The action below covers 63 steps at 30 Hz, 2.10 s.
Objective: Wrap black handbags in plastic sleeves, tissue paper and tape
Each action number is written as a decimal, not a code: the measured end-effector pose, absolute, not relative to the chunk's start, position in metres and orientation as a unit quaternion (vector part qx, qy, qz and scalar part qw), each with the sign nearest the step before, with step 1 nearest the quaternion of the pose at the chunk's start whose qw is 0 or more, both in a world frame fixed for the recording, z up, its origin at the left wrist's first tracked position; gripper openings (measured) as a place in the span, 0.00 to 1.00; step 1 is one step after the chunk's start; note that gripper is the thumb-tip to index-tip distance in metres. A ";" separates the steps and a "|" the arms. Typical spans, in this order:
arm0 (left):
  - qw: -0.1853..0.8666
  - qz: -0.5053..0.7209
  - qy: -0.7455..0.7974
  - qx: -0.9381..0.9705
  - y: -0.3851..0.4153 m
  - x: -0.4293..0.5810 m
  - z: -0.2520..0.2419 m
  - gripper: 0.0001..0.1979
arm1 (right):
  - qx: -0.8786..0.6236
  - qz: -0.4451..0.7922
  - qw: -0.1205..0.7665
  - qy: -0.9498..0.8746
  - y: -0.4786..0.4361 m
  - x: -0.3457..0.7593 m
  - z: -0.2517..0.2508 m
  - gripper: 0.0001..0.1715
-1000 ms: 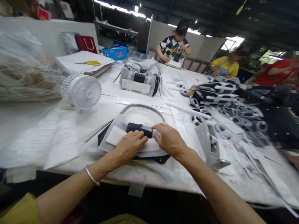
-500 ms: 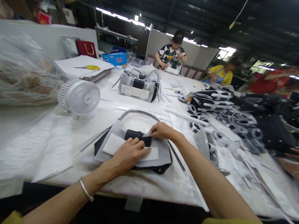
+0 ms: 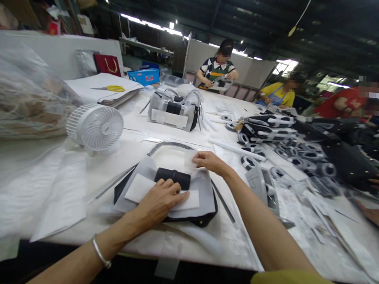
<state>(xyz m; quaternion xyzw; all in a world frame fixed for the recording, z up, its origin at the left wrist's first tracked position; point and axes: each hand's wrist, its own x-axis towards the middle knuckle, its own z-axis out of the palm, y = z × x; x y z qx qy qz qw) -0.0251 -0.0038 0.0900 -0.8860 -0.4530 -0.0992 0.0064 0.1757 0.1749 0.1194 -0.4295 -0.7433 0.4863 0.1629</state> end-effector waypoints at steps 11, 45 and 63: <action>0.002 -0.080 -0.457 -0.886 -0.002 -0.026 0.090 0.22 | -0.414 0.506 0.277 -0.704 0.193 0.199 0.172 0.24; 0.000 -0.103 -0.444 -0.890 0.001 -0.025 0.088 0.20 | -0.475 0.156 0.054 -0.864 0.059 0.196 0.083 0.29; -0.003 -0.166 -0.428 -0.889 0.004 -0.031 0.073 0.27 | -0.223 0.048 0.332 -0.915 -0.066 0.191 0.045 0.14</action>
